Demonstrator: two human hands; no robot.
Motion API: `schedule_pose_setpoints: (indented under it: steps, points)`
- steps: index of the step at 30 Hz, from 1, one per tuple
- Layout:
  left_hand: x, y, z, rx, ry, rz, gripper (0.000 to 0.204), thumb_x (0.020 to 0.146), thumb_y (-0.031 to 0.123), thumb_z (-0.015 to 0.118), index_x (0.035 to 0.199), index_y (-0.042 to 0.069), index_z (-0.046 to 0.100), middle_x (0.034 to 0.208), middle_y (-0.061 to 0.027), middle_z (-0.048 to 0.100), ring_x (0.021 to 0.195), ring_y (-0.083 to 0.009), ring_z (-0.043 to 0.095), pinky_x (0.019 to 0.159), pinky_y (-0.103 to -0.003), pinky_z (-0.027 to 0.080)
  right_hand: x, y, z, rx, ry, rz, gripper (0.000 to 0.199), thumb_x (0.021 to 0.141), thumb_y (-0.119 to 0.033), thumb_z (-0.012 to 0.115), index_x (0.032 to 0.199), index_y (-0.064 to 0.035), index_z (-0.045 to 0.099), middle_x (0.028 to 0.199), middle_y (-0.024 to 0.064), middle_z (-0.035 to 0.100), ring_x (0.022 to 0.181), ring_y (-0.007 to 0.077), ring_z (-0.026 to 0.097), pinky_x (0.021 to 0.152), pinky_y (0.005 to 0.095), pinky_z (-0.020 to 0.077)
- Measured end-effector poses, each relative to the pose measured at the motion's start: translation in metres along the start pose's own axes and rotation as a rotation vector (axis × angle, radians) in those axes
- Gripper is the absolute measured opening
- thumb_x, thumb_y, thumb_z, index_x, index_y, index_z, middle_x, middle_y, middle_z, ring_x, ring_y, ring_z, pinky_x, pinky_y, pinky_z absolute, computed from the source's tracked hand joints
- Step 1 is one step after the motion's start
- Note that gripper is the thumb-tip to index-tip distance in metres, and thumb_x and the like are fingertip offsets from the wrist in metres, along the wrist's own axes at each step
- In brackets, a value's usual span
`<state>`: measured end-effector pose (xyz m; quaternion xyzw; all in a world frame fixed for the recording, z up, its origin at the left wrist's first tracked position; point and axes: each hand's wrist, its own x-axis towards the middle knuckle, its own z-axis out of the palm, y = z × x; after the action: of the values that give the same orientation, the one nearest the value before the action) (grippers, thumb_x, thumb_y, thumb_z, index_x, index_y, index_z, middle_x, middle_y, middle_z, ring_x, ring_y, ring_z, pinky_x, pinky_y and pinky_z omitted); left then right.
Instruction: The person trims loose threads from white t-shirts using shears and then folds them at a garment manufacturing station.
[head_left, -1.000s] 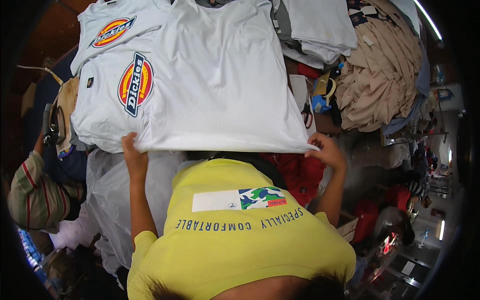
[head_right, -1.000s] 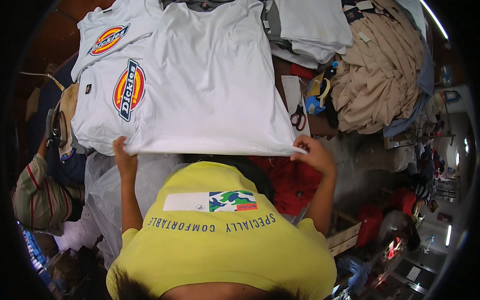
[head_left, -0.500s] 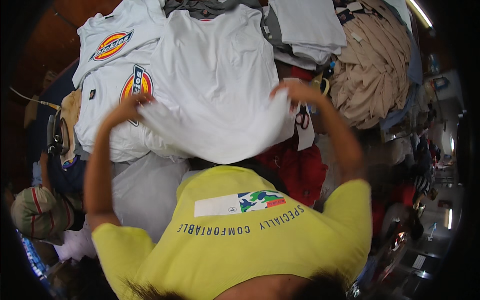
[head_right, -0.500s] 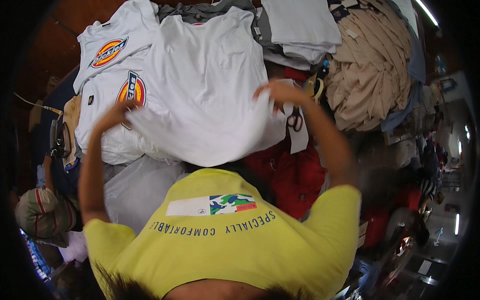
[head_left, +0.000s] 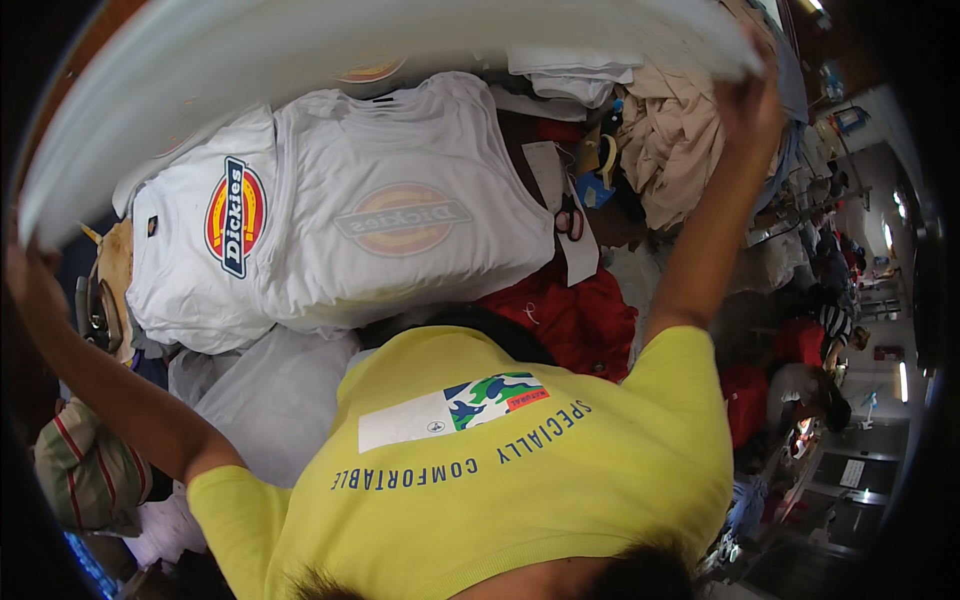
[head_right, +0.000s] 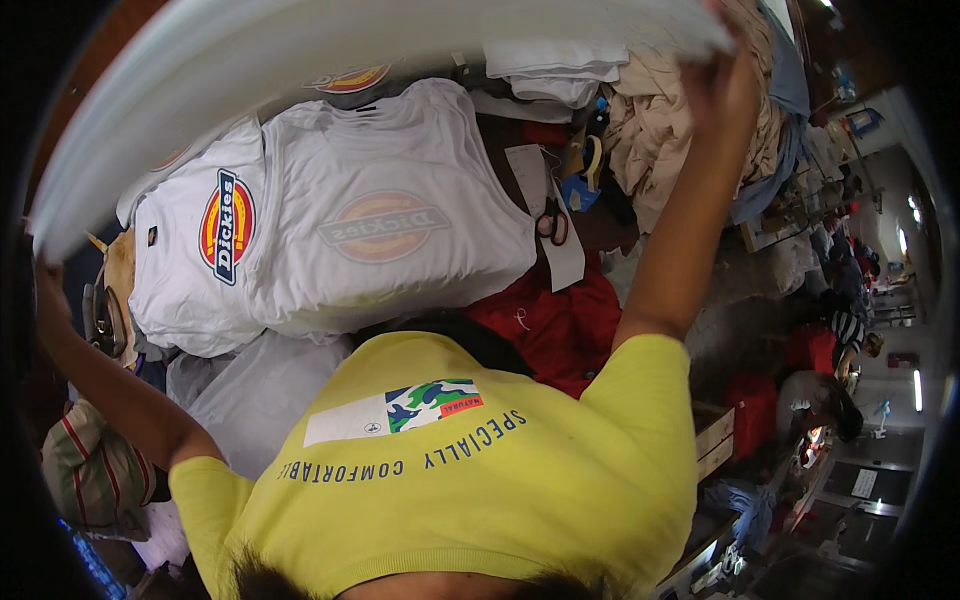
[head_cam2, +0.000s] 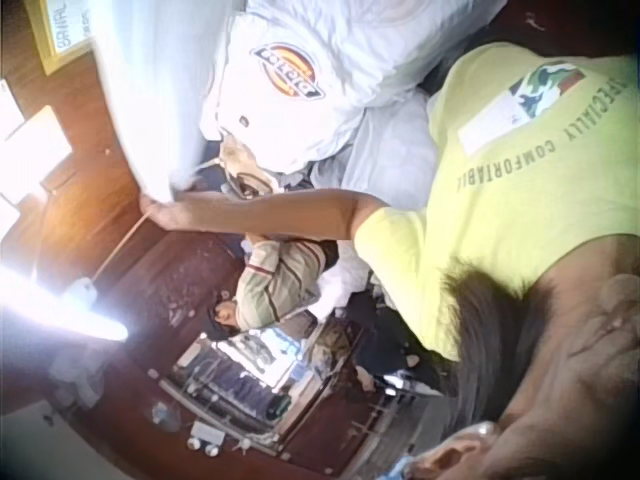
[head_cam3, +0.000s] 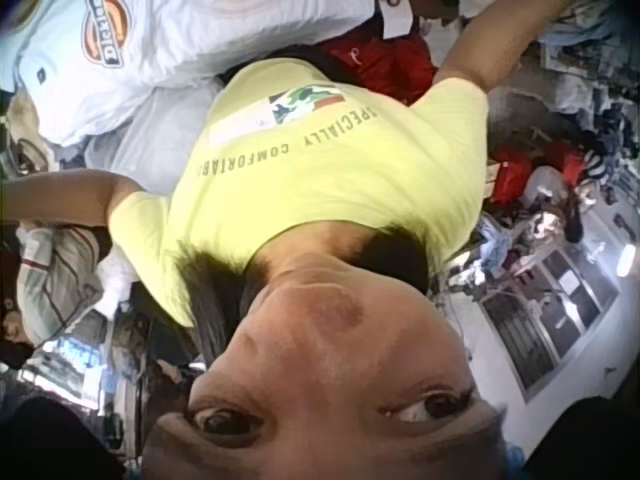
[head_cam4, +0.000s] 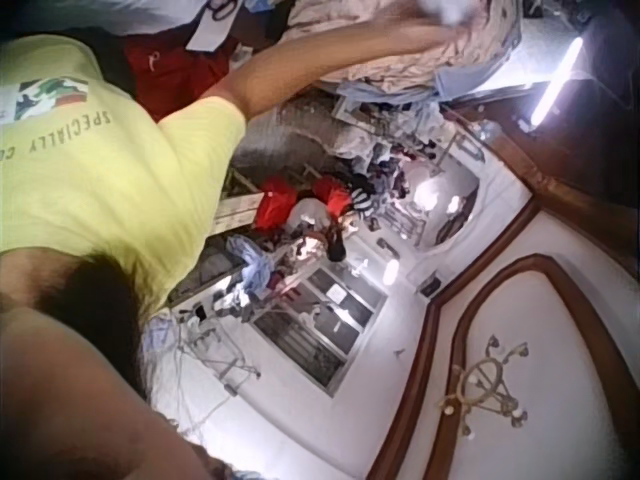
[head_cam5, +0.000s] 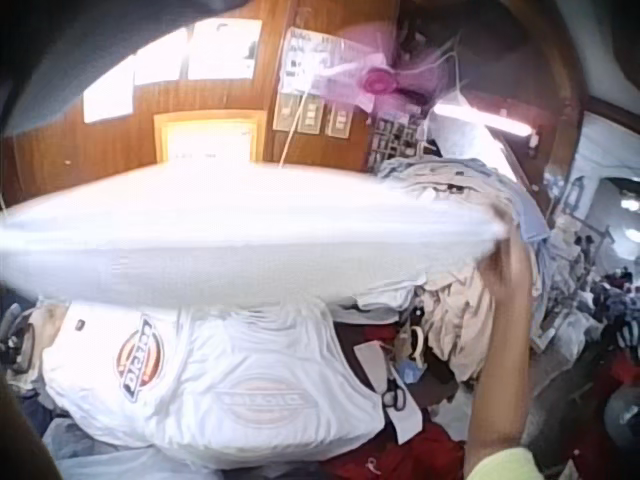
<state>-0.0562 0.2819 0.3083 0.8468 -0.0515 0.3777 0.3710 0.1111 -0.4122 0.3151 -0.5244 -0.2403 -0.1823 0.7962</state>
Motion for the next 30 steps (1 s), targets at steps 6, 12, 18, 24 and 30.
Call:
schedule_pose_setpoints:
  steps: [6,12,18,24,30]
  points:
    - [-0.207,-0.068,0.087,-0.383,0.012,-0.839,0.042,0.08,0.007,0.048,0.122,0.003,0.047,0.109,-0.0086,0.055,0.096,-0.018,0.056,0.079,-0.029,0.049,-0.202,0.101,-0.023,0.001,0.514,0.665,0.019,0.086,-0.009,0.05,0.103,-0.0111,0.058,0.109,0.0059,0.057,0.098,0.0208,0.055,0.079,0.0353,0.0494]
    - [-0.357,-0.103,0.154,-0.543,0.009,-1.106,0.038,0.08,-0.002,0.059,0.114,0.002,0.046,0.099,-0.0093,0.062,0.089,-0.0145,0.06,0.076,-0.026,0.05,-0.371,0.203,-0.087,0.186,0.835,0.977,0.032,0.079,0.003,0.054,0.104,-0.0166,0.056,0.11,0.005,0.056,0.101,0.0203,0.053,0.084,0.0364,0.0447]
    - [-0.376,-0.103,0.164,-0.685,0.215,-1.194,0.034,0.08,-0.008,0.053,0.112,0.001,0.044,0.103,-0.0103,0.061,0.092,-0.0156,0.059,0.081,-0.025,0.048,-0.39,0.219,-0.101,0.2,0.854,0.995,0.03,0.079,0.0,0.057,0.103,-0.0171,0.057,0.109,0.0036,0.056,0.1,0.0213,0.053,0.083,0.0394,0.0441]
    - [-0.384,-0.101,0.166,-0.835,0.262,-1.178,0.044,0.076,-0.014,0.051,0.116,0.002,0.041,0.111,-0.0118,0.057,0.098,-0.0171,0.057,0.084,-0.028,0.049,-0.396,0.219,-0.117,0.142,0.585,1.002,0.033,0.076,0.004,0.056,0.103,-0.0151,0.058,0.108,0.004,0.057,0.091,0.0196,0.057,0.077,0.0354,0.0468]
    - [-0.363,-0.078,0.155,-0.953,0.254,-1.093,0.054,0.075,-0.014,0.054,0.122,0.004,0.036,0.11,-0.0129,0.057,0.099,-0.0181,0.057,0.086,-0.029,0.048,-0.317,0.164,-0.085,-1.265,-0.459,1.204,0.021,0.067,-0.009,0.067,0.088,-0.0064,0.064,0.081,0.0067,0.064,0.069,0.0197,0.061,0.063,0.0319,0.0485]
